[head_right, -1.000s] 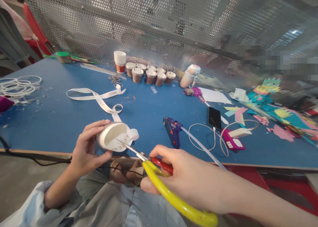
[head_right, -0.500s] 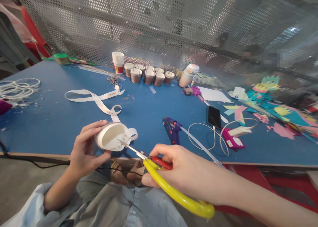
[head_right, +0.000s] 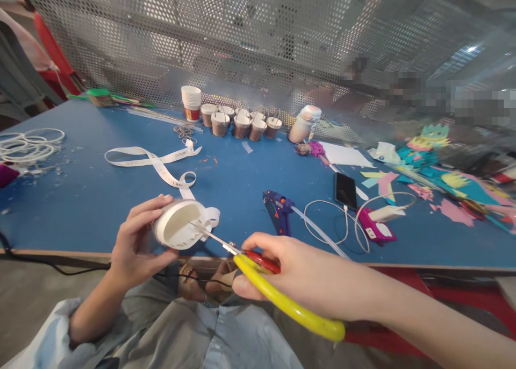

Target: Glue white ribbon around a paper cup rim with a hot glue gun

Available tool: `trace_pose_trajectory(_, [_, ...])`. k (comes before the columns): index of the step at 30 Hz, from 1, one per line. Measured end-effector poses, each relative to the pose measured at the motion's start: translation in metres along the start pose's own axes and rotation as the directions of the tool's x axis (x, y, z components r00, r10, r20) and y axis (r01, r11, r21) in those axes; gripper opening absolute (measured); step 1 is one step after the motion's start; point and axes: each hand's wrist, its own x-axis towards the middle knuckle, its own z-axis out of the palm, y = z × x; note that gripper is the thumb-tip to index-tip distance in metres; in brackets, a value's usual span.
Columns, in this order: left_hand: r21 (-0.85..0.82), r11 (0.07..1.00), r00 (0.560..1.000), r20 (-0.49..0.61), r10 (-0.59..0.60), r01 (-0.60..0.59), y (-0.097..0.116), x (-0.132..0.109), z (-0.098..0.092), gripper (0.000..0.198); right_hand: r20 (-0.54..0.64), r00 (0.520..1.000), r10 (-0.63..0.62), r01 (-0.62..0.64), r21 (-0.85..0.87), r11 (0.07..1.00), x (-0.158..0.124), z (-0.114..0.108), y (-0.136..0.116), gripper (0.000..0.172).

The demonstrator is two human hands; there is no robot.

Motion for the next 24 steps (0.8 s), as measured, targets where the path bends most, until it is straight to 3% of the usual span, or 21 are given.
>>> trace_pose_trajectory(8, [0.053, 0.998, 0.999, 0.015, 0.033, -0.034, 0.005, 0.006, 0.001, 0.082, -0.019, 1.000, -0.002, 0.001, -0.076, 0.997, -0.005, 0.005, -0.011, 0.041])
trace_pose_trajectory(24, [0.079, 0.993, 0.995, 0.057, 0.081, -0.085, 0.008, 0.008, 0.002, 0.080, -0.135, 0.988, -0.075, 0.069, -0.052, 0.996, 0.001, 0.010, -0.007, 0.034])
